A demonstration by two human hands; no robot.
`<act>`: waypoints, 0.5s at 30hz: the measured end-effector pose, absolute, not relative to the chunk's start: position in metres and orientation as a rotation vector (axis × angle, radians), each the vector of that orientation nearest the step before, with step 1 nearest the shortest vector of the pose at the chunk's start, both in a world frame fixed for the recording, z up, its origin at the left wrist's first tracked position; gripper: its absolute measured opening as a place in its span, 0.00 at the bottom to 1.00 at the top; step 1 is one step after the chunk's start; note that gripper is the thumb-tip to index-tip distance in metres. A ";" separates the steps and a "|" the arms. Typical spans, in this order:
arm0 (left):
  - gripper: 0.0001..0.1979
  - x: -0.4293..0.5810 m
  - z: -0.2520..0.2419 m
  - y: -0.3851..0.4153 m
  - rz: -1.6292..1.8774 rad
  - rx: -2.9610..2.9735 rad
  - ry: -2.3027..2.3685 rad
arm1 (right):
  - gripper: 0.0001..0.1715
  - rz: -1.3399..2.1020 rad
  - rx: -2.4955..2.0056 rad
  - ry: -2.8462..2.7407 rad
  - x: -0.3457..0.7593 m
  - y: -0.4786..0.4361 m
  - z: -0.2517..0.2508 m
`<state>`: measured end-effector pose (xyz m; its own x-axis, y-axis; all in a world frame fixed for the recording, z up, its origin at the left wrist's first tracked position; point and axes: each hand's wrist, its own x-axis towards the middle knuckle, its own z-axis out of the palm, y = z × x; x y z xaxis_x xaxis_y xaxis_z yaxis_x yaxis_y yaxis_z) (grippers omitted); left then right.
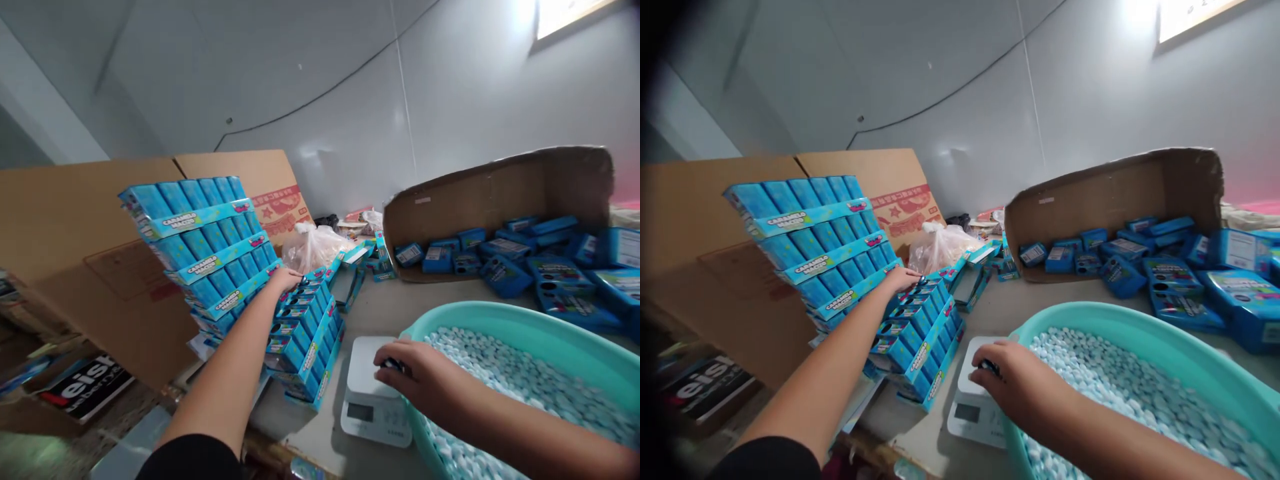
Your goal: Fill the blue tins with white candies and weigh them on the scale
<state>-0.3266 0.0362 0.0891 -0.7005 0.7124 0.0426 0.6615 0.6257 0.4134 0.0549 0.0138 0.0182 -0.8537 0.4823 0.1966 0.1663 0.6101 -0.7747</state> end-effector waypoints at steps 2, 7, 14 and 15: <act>0.18 -0.331 0.093 0.040 0.450 1.145 2.714 | 0.12 1.060 -0.506 -2.459 0.058 0.018 0.022; 0.18 -0.326 0.115 0.045 0.200 1.231 2.774 | 0.13 0.878 -0.525 -2.604 0.065 0.017 0.037; 0.18 -0.310 0.116 0.050 0.038 1.301 2.789 | 0.13 0.840 -0.529 -2.661 0.066 0.017 0.033; 0.18 -0.309 0.113 0.049 0.031 1.311 2.796 | 0.14 0.842 -0.529 -2.663 0.066 0.018 0.032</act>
<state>-0.3087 0.0492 0.1132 -0.6386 0.7685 -0.0394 0.7675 0.6398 0.0407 0.0655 0.0185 0.0323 -0.8878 0.4285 0.1682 0.2540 0.7608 -0.5973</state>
